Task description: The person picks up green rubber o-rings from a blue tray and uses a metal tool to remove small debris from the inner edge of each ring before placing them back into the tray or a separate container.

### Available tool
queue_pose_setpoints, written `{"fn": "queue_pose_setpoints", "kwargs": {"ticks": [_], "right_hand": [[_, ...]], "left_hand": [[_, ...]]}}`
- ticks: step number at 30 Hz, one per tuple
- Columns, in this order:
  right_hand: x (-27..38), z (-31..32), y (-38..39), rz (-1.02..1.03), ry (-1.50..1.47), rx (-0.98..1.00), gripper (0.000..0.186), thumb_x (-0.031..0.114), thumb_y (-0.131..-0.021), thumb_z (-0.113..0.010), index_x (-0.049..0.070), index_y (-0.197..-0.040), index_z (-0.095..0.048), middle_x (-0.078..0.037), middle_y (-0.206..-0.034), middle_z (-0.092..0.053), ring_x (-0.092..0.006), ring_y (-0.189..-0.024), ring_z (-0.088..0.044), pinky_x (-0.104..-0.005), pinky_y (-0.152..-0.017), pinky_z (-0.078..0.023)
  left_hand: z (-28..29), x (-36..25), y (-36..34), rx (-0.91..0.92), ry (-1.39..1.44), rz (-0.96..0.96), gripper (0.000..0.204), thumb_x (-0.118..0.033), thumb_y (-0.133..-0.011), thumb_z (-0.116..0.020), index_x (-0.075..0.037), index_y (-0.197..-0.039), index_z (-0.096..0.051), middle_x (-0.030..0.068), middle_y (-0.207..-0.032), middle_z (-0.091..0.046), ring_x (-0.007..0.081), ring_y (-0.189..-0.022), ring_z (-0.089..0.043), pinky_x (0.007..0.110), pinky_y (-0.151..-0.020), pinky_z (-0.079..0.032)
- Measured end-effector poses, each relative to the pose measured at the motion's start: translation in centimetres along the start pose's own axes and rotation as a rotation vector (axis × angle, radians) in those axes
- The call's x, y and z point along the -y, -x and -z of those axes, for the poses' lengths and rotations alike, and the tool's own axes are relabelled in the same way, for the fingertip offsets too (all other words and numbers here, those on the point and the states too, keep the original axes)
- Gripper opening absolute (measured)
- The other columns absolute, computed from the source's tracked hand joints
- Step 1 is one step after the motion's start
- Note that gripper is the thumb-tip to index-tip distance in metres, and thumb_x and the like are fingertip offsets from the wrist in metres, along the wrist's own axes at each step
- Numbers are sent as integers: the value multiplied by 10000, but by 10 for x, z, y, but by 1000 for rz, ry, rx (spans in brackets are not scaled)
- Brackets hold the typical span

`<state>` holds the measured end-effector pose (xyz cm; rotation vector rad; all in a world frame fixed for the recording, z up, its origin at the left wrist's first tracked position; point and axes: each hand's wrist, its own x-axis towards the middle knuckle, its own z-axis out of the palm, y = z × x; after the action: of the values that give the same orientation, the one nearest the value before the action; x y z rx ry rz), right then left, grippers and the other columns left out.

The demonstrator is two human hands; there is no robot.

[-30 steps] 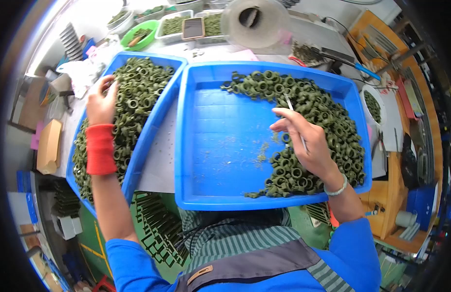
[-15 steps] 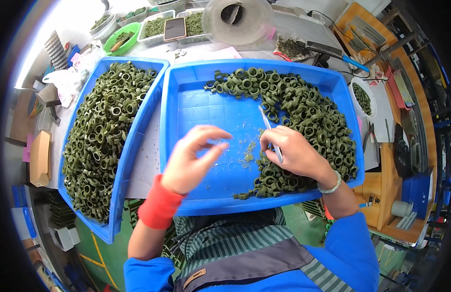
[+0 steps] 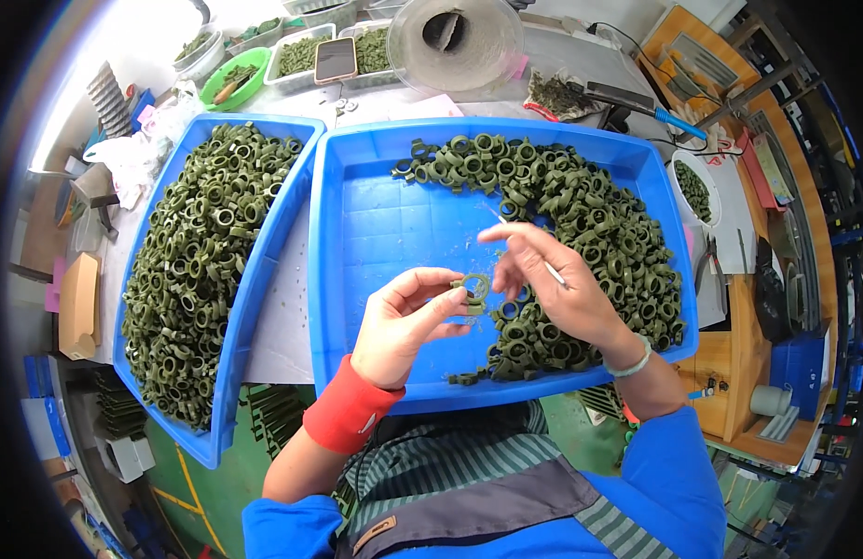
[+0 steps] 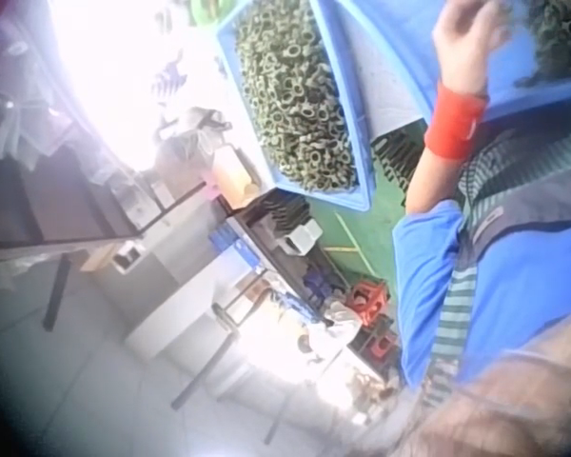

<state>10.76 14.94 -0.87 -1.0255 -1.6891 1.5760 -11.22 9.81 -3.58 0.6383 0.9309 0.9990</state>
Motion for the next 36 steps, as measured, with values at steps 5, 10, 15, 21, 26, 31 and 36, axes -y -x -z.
{"fn": "queue_pose_setpoints", "kwargs": {"ticks": [5, 10, 15, 21, 26, 31, 36], "right_hand": [[-7, 2, -3, 155, 14, -81, 361, 277, -1093, -445, 31, -1310, -596, -55, -963, -667, -110, -909, -626, -271, -824, -517], [2, -9, 2, 61, 119, 27, 223, 103, -983, -630, 10, -1185, -655, -57, -1055, -698, -103, -914, -656, -269, -798, -536], [-2, -12, 0, 12, 77, -13, 205, 79, -970, -652, -13, -1153, -661, -50, -1037, -704, -108, -931, -676, -255, -817, -547], [-9, -14, 0, 281, 322, -132, 231, -33, -910, -615, 5, -1130, -674, -87, -984, -706, -146, -867, -701, -279, -761, -552], [-7, -20, 0, 460, 562, -206, 249, -15, -858, -677, 18, -1103, -653, -142, -928, -684, -303, -822, -694, -371, -719, -549], [-5, -7, -3, 326, 279, -207, 285, 111, -1006, -586, 17, -1271, -628, -103, -1015, -719, -185, -891, -701, -318, -782, -556], [6, 7, -3, 257, -99, -238, 368, 277, -1077, -497, -27, -1177, -680, -72, -979, -682, -110, -886, -602, -263, -811, -505]], "left_hand": [[4, 1, 1, -33, 12, -3, 246, -71, -971, -651, -18, -1210, -622, 70, -1114, -673, 166, -982, -690, 315, -800, -614], [3, 0, 1, 40, -4, -49, 254, -43, -970, -636, -25, -1223, -620, 63, -1128, -670, 175, -1019, -681, 321, -854, -597], [7, 7, 0, 94, 71, -57, 263, -27, -968, -625, -14, -1231, -611, 74, -1150, -663, 190, -1057, -669, 330, -929, -572], [-2, 0, 4, 100, 225, 38, 290, -10, -961, -621, -2, -1249, -584, 112, -1219, -631, 230, -1109, -655, 385, -994, -557], [-10, 14, 0, 73, 91, -61, 272, -7, -928, -685, 8, -1186, -600, 106, -1141, -649, 203, -1034, -682, 353, -927, -581], [2, 6, 1, -16, 154, -21, 197, -33, -969, -633, -6, -1164, -631, 114, -1079, -694, 203, -963, -703, 317, -868, -590], [14, 0, 1, -87, 204, 69, 211, -80, -975, -641, 10, -1165, -626, 135, -1047, -697, 178, -907, -703, 275, -826, -595]]}}
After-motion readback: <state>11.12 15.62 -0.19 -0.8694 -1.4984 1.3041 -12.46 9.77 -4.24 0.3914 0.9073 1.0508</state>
